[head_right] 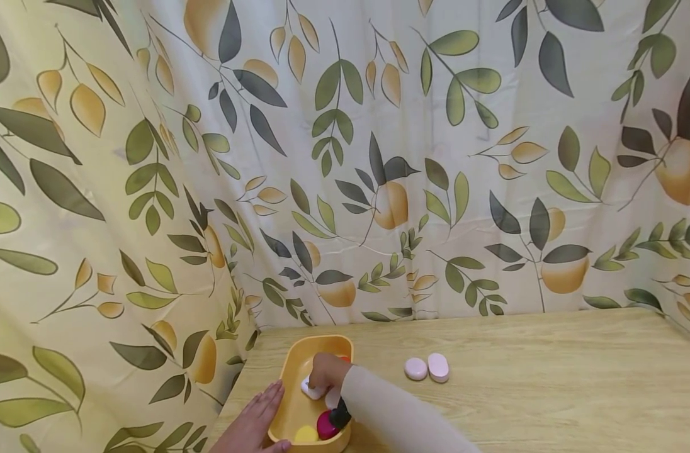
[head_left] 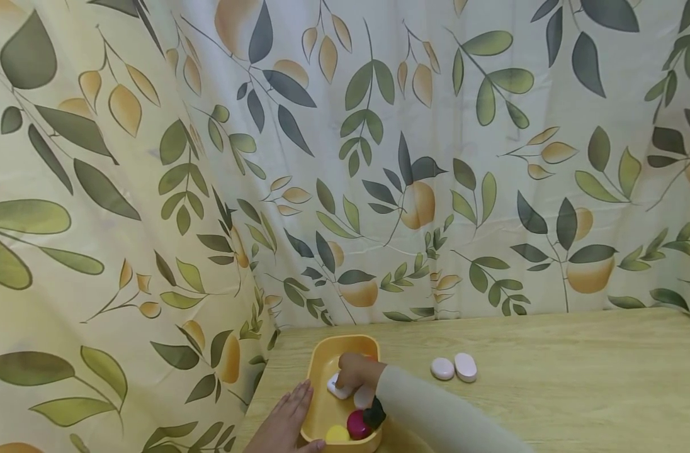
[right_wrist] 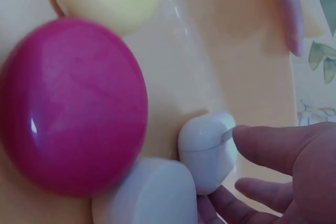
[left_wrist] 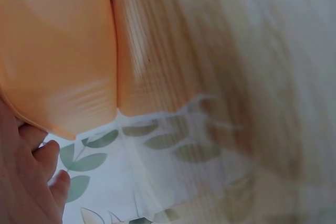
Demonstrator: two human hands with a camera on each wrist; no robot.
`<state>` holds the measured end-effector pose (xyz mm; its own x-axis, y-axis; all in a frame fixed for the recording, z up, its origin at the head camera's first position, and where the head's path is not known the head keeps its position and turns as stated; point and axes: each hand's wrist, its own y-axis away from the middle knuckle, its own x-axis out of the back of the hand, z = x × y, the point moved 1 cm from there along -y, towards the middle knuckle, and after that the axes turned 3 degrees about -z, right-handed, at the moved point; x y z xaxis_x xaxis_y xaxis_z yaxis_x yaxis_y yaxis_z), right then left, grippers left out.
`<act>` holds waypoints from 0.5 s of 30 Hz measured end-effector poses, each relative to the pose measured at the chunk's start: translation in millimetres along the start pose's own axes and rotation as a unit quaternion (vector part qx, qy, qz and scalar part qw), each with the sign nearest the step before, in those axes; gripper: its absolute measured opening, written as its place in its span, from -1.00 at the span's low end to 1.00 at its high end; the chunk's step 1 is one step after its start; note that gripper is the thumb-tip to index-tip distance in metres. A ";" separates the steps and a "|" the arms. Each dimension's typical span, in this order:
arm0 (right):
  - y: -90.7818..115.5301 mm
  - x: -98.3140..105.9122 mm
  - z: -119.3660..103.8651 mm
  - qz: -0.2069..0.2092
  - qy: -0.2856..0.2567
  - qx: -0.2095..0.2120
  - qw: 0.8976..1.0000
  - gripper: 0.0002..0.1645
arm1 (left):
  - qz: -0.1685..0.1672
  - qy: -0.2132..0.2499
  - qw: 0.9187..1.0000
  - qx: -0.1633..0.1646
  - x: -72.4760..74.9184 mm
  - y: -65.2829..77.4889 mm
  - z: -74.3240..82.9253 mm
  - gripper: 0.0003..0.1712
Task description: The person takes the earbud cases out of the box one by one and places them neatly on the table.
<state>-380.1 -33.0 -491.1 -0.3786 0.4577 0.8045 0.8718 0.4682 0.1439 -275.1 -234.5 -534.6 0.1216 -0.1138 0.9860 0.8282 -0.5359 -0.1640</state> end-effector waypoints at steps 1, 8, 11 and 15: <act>0.5 -0.8 -0.9 0.002 -0.007 -0.001 1.000 -0.55 | -0.002 0.001 1.000 0.001 0.7 -0.1 0.1 0.10; -0.4 -5.6 -4.6 0.014 -0.037 0.004 0.999 -0.53 | -0.016 0.020 1.000 0.011 4.2 -0.7 -2.0 0.07; -1.9 -7.4 -5.1 0.019 -0.041 0.002 0.999 -0.55 | -0.020 0.022 0.999 0.013 3.4 -0.9 -2.4 0.08; -3.7 -10.7 -5.2 0.021 -0.047 -0.003 0.999 -0.56 | -0.020 0.022 0.999 0.013 1.5 -1.0 -2.3 0.09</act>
<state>-377.7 -43.6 -497.2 -0.3682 0.5460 0.7526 0.8894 0.4428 0.1138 -277.0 -236.1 -533.0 0.0645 -0.1303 0.9894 0.8459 -0.5188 -0.1235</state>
